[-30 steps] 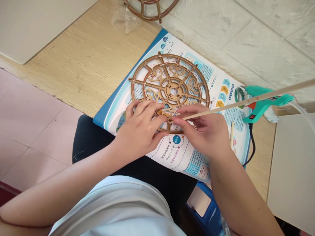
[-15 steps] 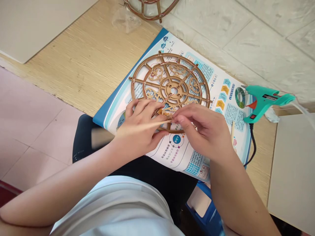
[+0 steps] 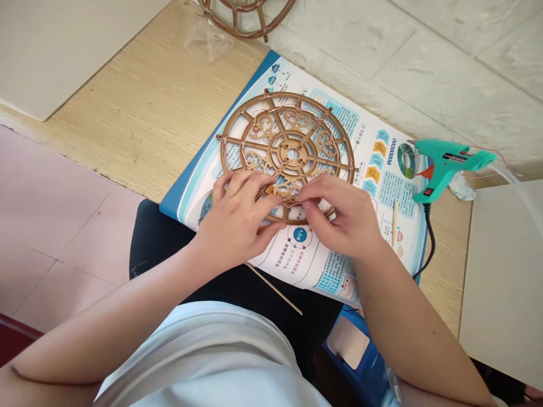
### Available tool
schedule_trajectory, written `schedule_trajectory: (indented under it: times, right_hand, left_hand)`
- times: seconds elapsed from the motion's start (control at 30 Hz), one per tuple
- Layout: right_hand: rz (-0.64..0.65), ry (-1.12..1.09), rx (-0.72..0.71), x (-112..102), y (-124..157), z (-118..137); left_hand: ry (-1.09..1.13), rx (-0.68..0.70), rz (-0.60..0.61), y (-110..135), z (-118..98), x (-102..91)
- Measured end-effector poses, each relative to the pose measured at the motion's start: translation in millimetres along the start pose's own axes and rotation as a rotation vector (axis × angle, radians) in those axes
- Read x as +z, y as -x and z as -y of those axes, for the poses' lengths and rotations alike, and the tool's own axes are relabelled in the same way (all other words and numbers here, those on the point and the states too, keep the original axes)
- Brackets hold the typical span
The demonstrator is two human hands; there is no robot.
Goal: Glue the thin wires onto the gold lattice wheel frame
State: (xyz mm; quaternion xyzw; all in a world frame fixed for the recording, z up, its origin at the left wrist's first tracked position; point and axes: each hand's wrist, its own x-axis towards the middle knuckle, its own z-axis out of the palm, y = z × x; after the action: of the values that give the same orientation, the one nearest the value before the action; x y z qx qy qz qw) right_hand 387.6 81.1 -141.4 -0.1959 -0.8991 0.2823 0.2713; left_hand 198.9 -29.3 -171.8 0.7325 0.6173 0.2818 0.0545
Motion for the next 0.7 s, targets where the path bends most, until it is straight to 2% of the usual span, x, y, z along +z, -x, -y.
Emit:
schedule_trajectory:
  times: [0.1, 0.3, 0.43, 0.57, 0.7]
  right_hand:
    - [-0.082, 0.007, 0.016, -7.7, -0.7, 4.3]
    - [-0.128, 0.012, 0.003, -10.7, -0.2, 5.0]
    - [-0.165, 0.029, 0.050, -8.7, -0.7, 0.3]
    - [-0.153, -0.004, 0.018, -5.8, 1.2, -4.0]
    - [-0.076, -0.055, -0.036, -2.1, 3.5, -5.5]
  left_hand:
    - [-0.003, 0.006, 0.003, 0.3, 0.9, 0.5]
    - [-0.001, 0.017, -0.012, 0.9, 1.8, 1.6]
    - [0.007, 0.011, -0.004, 1.1, 0.9, 0.6]
    - [0.019, -0.003, 0.007, 0.7, -0.2, -0.8]
    - [0.014, -0.005, 0.008, 1.1, -1.0, -1.0]
